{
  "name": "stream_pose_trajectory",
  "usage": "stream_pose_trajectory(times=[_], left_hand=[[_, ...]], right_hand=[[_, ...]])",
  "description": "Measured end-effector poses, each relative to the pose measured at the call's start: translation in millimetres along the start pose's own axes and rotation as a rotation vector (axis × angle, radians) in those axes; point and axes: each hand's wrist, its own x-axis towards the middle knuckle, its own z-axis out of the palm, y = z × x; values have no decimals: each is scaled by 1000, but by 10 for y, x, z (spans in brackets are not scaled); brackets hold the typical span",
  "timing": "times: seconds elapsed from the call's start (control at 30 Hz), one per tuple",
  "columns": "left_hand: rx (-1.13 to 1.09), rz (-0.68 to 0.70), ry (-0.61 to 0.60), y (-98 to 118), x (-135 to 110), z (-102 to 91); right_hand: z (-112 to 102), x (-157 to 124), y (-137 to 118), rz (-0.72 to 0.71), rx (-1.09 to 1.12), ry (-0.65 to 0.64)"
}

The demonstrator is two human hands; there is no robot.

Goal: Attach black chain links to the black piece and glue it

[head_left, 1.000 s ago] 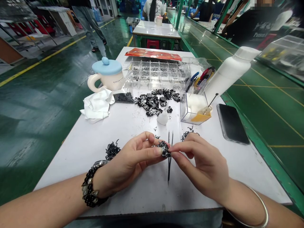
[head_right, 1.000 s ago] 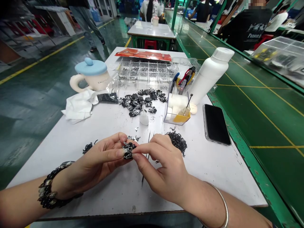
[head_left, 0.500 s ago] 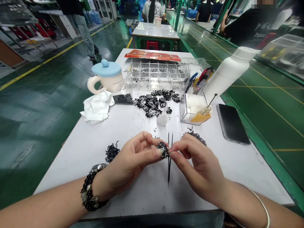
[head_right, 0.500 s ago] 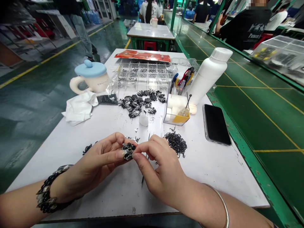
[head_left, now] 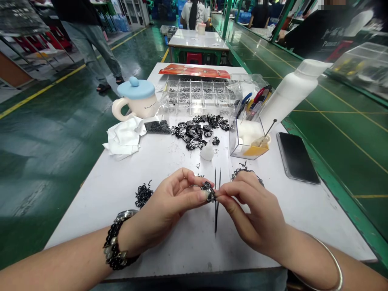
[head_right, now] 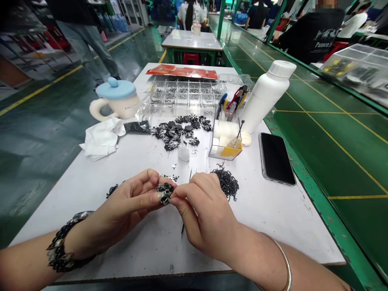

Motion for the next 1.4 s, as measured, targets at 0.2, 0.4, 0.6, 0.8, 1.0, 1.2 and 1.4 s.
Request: stream_pose_trajectory(times=[0.2,0.4,0.6,0.8,1.0,1.2,1.4], left_hand=[[-7,-45,-2,2,3,11],[33,-34,21,5,7,-6],[-80,-30,18,-14,-14,19],[-167,-7,24,-17,-14,40],[-235,-31,-26,-49,-9,43],[-244,-57,-112,-7,-26,18],[-258,-47,-168,16,-18,-11]], right_hand=[[8,-9,26,-53,-43,-8],[-6,-7,44,-80,-46,-60],[35,-27,41,-47,64,-41],[50,32,32,-82,111,29],[41,25,-23,20,197,81],[29,33,-37,-45,140,128],[1,20,-50,-97,61,162]])
